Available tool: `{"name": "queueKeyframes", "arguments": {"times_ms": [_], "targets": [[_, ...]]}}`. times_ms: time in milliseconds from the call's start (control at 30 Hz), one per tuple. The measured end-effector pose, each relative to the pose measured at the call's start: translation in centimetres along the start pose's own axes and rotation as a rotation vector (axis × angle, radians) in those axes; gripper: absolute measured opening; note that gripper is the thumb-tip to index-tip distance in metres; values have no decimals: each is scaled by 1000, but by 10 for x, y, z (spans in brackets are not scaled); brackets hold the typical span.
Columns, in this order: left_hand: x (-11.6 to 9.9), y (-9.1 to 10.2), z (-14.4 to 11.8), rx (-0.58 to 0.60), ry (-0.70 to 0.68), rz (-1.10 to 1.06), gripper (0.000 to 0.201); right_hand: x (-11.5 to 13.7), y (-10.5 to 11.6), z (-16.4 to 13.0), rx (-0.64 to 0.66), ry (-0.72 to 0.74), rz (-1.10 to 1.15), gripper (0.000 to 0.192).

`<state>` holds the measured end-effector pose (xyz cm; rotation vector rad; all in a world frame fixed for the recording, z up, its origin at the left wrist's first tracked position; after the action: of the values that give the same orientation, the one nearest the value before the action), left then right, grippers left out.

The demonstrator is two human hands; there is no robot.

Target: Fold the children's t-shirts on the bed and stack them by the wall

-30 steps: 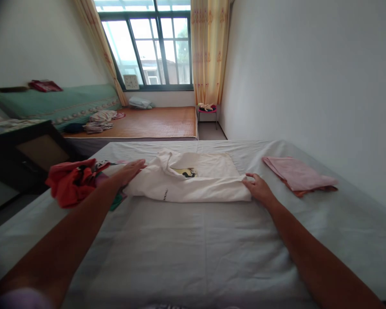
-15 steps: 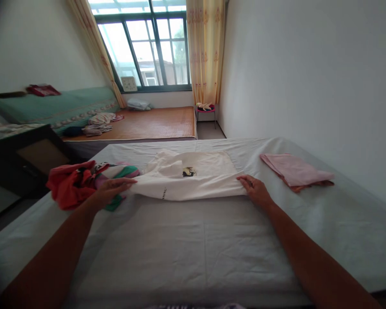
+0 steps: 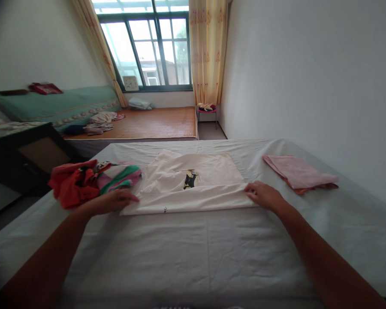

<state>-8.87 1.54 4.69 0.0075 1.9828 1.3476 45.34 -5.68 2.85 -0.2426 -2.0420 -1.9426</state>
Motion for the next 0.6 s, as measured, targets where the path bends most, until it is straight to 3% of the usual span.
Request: {"name": "queueKeyframes", "arguments": {"times_ms": [67, 100, 133, 233, 300, 400, 467, 600], "targets": [[-12, 11, 16, -163, 2, 128, 33, 36, 17, 6, -202, 69, -86, 24], [-21, 11, 26, -230, 1, 169, 33, 62, 18, 10, -237, 142, -85, 26], [-32, 7, 38, -280, -16, 178, 33, 92, 14, 16, -231, 238, -58, 28], [-69, -31, 73, -237, -159, 144, 33, 183, -21, 36, -65, 537, 8, 31], [-84, -55, 84, -275, -176, 173, 30, 218, -45, 58, -30, 537, 15, 30], [-92, -75, 81, -399, -177, 252, 27, 227, -63, 102, -117, 311, 82, 31], [-94, -82, 77, -403, -218, 291, 26, 222, -69, 130, -105, 213, 134, 30], [-91, -84, 74, -392, -232, 335, 30, 217, -80, 167, 53, 235, 262, 29]]}}
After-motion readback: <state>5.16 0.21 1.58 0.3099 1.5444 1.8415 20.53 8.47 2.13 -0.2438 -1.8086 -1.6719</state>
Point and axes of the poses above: each hand's wrist, its own z-axis towards the middle knuckle, its own y-axis out of the back of the hand, x = y × z, the point moved 6 cm from there along z, towards the middle knuckle, and after that the axes turned 6 degrees about x, right-handed, at the moved point
